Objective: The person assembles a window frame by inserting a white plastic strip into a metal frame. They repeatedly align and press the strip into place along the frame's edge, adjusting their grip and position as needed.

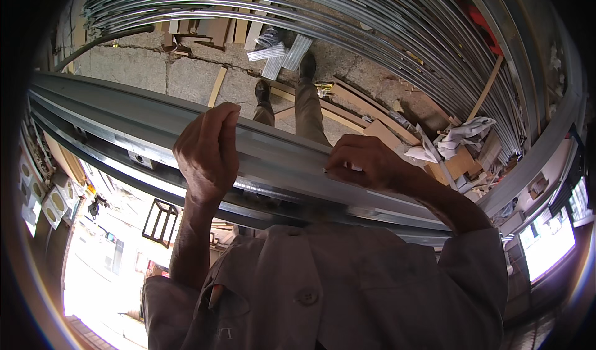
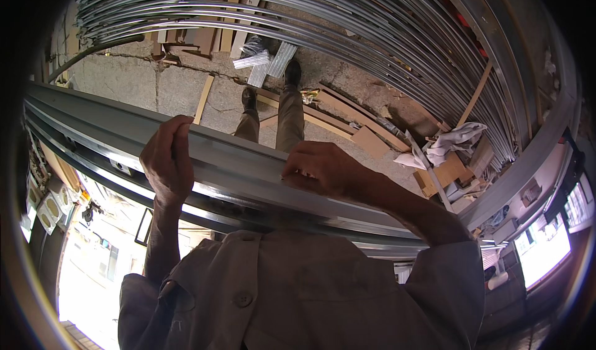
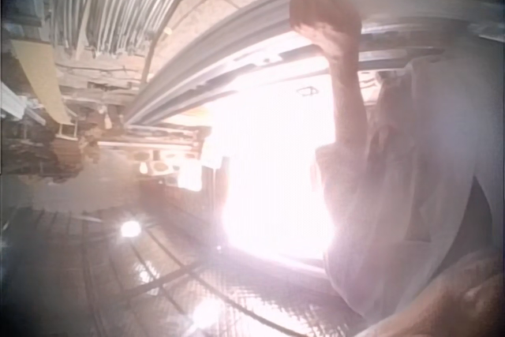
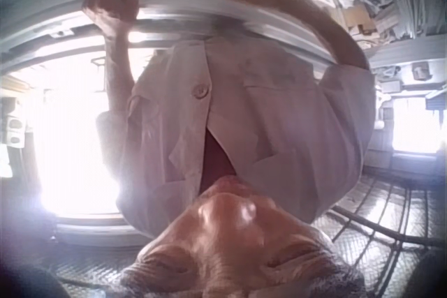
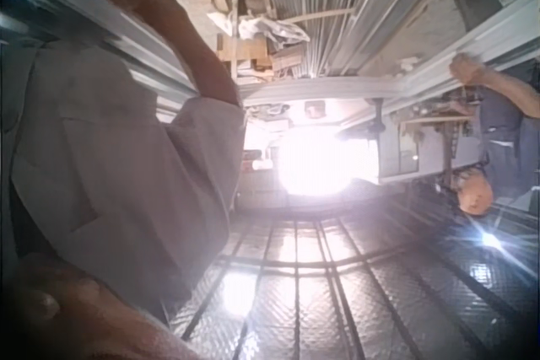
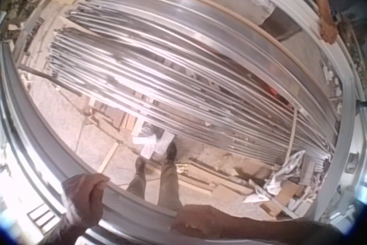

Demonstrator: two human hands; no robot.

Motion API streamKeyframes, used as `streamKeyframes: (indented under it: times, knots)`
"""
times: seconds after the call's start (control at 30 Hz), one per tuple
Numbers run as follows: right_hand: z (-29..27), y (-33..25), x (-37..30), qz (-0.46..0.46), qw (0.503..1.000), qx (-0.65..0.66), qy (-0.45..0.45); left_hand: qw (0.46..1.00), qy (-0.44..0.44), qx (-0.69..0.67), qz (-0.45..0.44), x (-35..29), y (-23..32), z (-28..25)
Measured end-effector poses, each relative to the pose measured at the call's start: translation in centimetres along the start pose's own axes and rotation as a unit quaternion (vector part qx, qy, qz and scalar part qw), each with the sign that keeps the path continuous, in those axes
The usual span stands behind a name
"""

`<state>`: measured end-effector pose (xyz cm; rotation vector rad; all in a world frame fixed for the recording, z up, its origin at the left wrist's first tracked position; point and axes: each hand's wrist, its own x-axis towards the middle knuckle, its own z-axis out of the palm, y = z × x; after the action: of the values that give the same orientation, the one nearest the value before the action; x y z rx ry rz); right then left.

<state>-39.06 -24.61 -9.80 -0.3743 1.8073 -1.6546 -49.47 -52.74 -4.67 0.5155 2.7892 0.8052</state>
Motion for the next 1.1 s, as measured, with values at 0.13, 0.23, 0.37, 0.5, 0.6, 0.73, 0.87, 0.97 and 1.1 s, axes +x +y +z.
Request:
streamKeyframes:
  times: [0.13, 0.23, 0.37, 0.5, 0.6, 0.73, 0.87, 0.97, 1.1]
  knots:
    - [0.9, 0.4, -0.2, -0.051, 0.997, -0.024, 0.052, 1.0, 0.013, 0.009, 0.005, 0.1, 0.1, 0.2]
    - [0.7, 0.1, 0.0, -0.049, 0.997, -0.043, 0.046, 1.0, 0.013, 0.012, 0.004, 0.1, 0.1, 0.4]
    - [0.4, -0.6, 0.3, -0.045, 0.997, -0.053, 0.039, 1.0, 0.01, 0.011, 0.003, 0.0, 0.1, 0.3]
    - [-1.0, -1.8, 0.8, -0.002, 0.998, -0.056, -0.025, 1.0, 0.016, -0.002, 0.011, 0.1, 0.0, 0.1]
    - [-1.5, -1.9, 1.5, 0.073, 0.995, 0.004, -0.07, 1.0, 0.021, -0.007, 0.004, 0.1, 0.1, 0.2]
    - [-2.0, -2.5, 2.7, 0.105, 0.991, 0.002, -0.077, 1.0, 0.02, -0.005, 0.004, 0.1, 0.0, 0.1]
    - [-1.9, -3.0, 2.7, 0.141, 0.988, 0.012, -0.061, 1.0, 0.017, -0.011, 0.009, 0.0, 0.0, -0.2]
    - [-1.2, -2.5, 2.2, 0.163, 0.985, 0.042, -0.04, 0.999, 0.033, -0.022, 0.018, 0.0, -0.3, 0.0]
    - [-0.9, -2.3, 1.9, 0.252, 0.96, 0.119, -0.035, 0.997, 0.056, -0.027, 0.039, -0.2, -0.6, 0.4]
